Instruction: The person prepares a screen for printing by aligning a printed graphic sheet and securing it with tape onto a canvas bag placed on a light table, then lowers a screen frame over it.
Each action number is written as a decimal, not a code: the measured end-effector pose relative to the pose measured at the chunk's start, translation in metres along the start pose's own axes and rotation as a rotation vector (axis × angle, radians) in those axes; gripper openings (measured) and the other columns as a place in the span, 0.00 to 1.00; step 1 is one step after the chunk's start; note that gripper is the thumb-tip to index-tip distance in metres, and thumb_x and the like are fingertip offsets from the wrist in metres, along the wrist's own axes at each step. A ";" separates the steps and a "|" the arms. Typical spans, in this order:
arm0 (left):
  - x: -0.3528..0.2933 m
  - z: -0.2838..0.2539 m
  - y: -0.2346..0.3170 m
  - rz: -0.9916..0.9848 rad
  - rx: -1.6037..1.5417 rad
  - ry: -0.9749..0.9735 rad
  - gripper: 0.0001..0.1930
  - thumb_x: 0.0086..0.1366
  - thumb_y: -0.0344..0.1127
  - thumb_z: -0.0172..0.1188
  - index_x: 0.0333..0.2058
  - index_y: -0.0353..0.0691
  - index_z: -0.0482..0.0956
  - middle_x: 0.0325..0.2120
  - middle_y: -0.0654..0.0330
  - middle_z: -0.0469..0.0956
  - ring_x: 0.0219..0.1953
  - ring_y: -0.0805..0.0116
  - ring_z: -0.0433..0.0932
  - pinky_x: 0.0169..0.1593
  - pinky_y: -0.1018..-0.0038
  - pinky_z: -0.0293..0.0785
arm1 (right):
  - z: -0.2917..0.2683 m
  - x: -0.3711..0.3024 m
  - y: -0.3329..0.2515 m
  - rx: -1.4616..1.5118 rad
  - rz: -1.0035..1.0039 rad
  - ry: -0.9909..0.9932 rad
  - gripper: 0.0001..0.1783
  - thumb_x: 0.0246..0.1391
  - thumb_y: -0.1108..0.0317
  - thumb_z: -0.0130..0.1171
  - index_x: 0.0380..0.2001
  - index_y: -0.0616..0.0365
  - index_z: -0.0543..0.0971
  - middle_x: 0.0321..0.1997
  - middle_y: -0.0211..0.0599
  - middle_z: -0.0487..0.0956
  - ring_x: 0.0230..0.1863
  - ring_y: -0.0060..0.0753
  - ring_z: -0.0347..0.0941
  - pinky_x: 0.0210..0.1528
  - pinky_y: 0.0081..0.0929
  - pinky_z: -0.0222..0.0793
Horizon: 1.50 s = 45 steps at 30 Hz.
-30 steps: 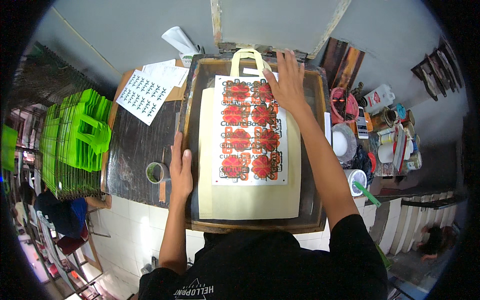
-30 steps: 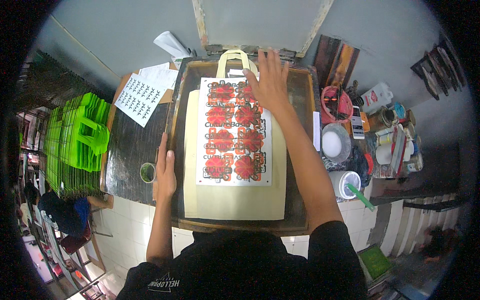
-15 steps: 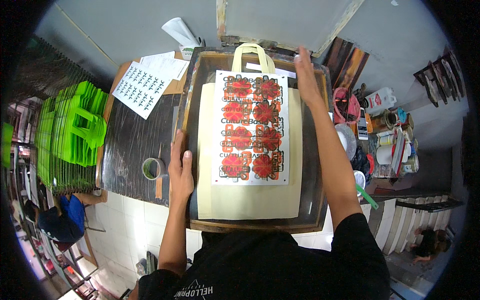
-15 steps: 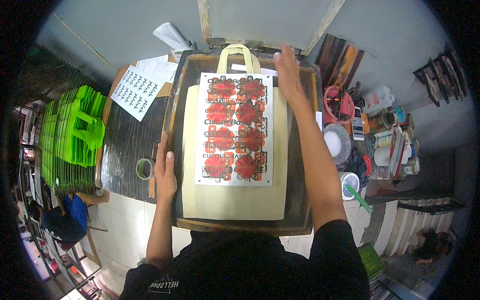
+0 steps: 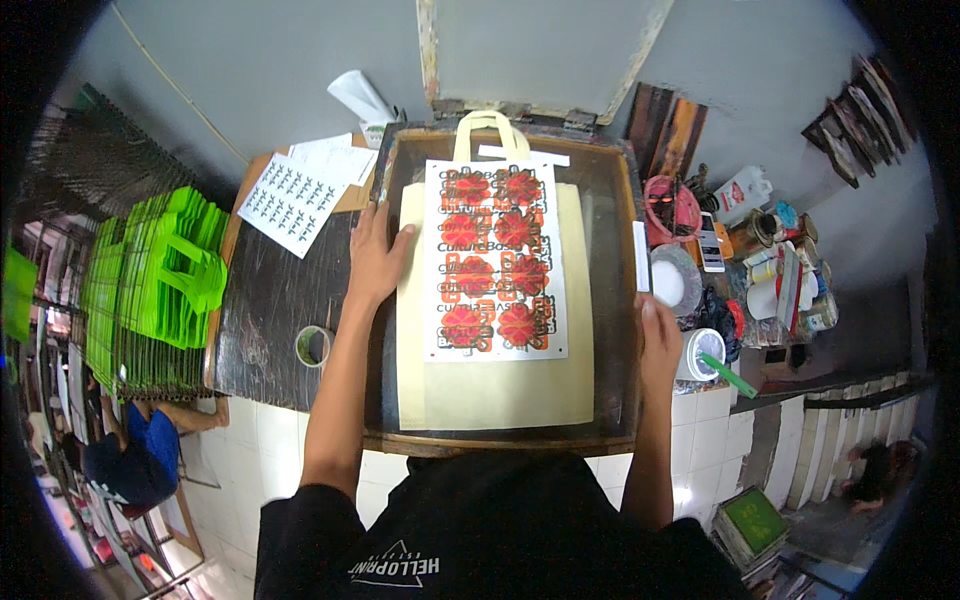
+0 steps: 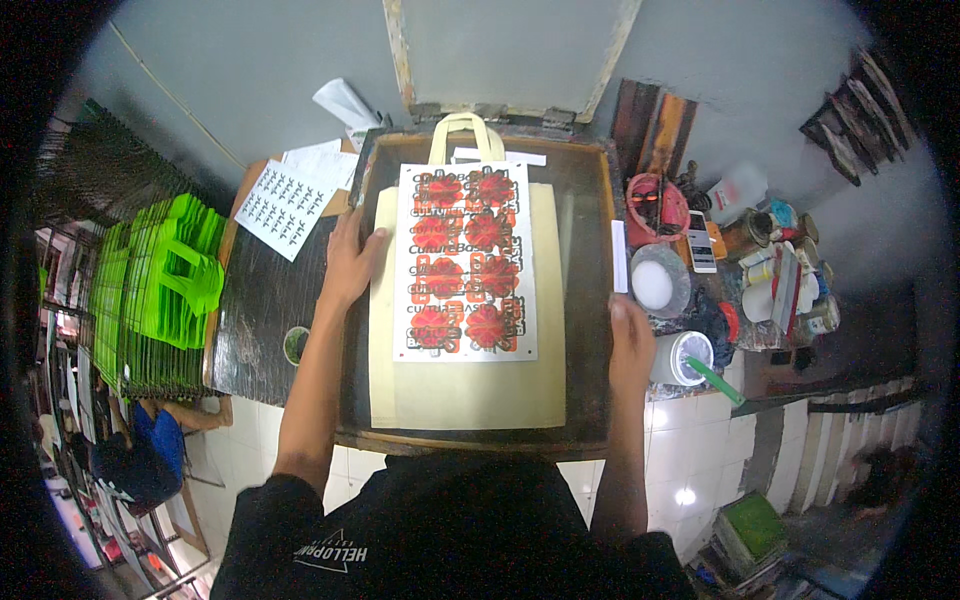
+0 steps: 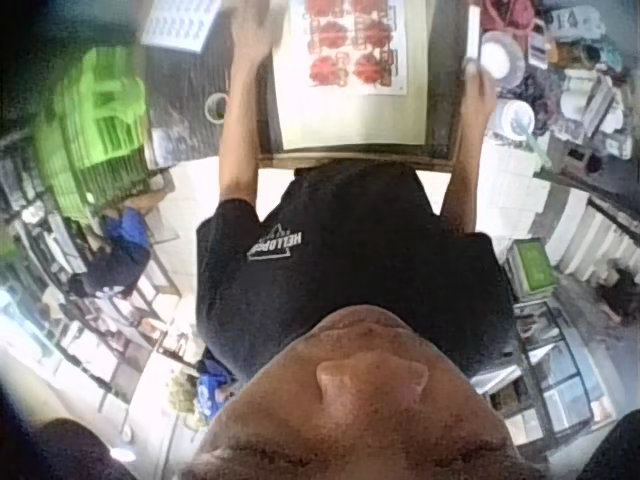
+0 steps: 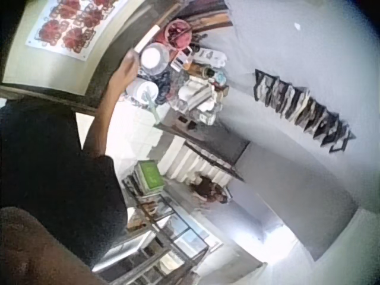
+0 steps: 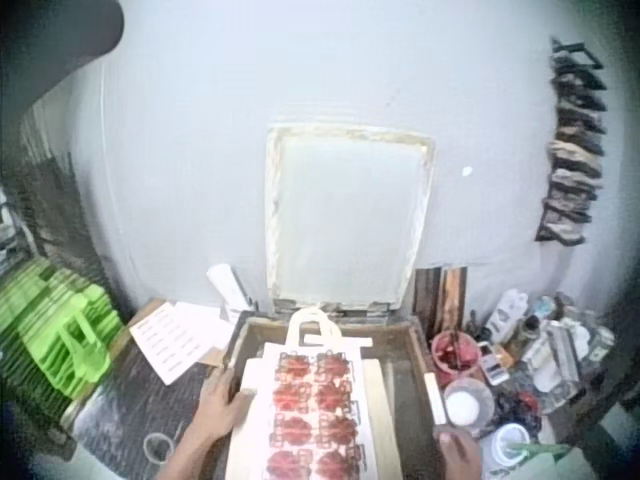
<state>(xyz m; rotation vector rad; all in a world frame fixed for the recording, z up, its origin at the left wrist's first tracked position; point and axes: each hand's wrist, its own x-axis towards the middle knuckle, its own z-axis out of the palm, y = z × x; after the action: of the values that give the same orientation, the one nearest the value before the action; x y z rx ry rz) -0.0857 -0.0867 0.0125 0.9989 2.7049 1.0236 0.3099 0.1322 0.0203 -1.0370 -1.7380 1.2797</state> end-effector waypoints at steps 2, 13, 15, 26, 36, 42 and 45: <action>0.025 0.014 -0.010 -0.012 0.271 0.020 0.45 0.69 0.59 0.59 0.74 0.36 0.56 0.74 0.36 0.54 0.76 0.39 0.52 0.77 0.48 0.45 | -0.017 -0.039 -0.001 -0.006 0.061 0.048 0.17 0.72 0.63 0.55 0.52 0.67 0.81 0.49 0.38 0.83 0.53 0.30 0.77 0.60 0.28 0.68; -0.043 -0.038 -0.034 -0.493 -0.750 -0.050 0.20 0.67 0.34 0.66 0.53 0.26 0.79 0.43 0.50 0.85 0.41 0.65 0.84 0.49 0.69 0.76 | -0.052 -0.137 0.003 0.100 0.209 0.141 0.11 0.69 0.71 0.58 0.49 0.65 0.82 0.41 0.36 0.83 0.45 0.26 0.78 0.51 0.25 0.72; -0.068 -0.046 -0.052 -0.486 -0.768 0.071 0.16 0.68 0.33 0.65 0.50 0.29 0.80 0.39 0.54 0.85 0.36 0.69 0.83 0.40 0.73 0.76 | -0.047 -0.144 -0.015 0.158 0.318 0.038 0.10 0.69 0.72 0.57 0.48 0.66 0.81 0.38 0.35 0.83 0.41 0.25 0.78 0.46 0.24 0.74; -0.220 -0.076 -0.025 -0.603 -1.179 0.167 0.12 0.74 0.35 0.55 0.50 0.34 0.76 0.32 0.60 0.83 0.23 0.73 0.79 0.25 0.78 0.75 | -0.005 -0.200 -0.016 0.220 0.793 -0.729 0.28 0.74 0.49 0.49 0.53 0.66 0.79 0.44 0.48 0.85 0.39 0.40 0.86 0.42 0.35 0.82; -0.249 -0.061 -0.013 -0.626 -1.331 -0.226 0.17 0.77 0.34 0.52 0.56 0.26 0.69 0.43 0.46 0.82 0.39 0.53 0.88 0.38 0.68 0.89 | -0.004 -0.155 -0.003 0.255 0.545 -0.231 0.14 0.65 0.68 0.59 0.49 0.67 0.78 0.33 0.40 0.82 0.22 0.31 0.81 0.19 0.27 0.77; -0.200 -0.037 0.012 -0.613 -1.411 -0.235 0.12 0.77 0.31 0.51 0.48 0.23 0.69 0.44 0.41 0.80 0.47 0.45 0.86 0.45 0.64 0.89 | 0.009 -0.087 0.005 0.194 0.407 -0.088 0.16 0.63 0.69 0.60 0.50 0.68 0.78 0.33 0.40 0.83 0.21 0.27 0.80 0.17 0.23 0.74; -0.189 -0.026 0.017 -0.583 -1.438 -0.254 0.12 0.77 0.30 0.50 0.46 0.23 0.70 0.45 0.40 0.80 0.50 0.44 0.85 0.49 0.62 0.88 | 0.012 -0.061 -0.005 -0.173 0.247 -0.020 0.18 0.62 0.69 0.61 0.51 0.70 0.77 0.32 0.42 0.83 0.23 0.36 0.81 0.23 0.32 0.78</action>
<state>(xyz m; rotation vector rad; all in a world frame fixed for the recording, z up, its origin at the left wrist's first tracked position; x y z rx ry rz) 0.0642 -0.2057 0.0161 0.0264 1.2199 1.8972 0.3233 0.0709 0.0167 -1.3784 -1.8033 1.3087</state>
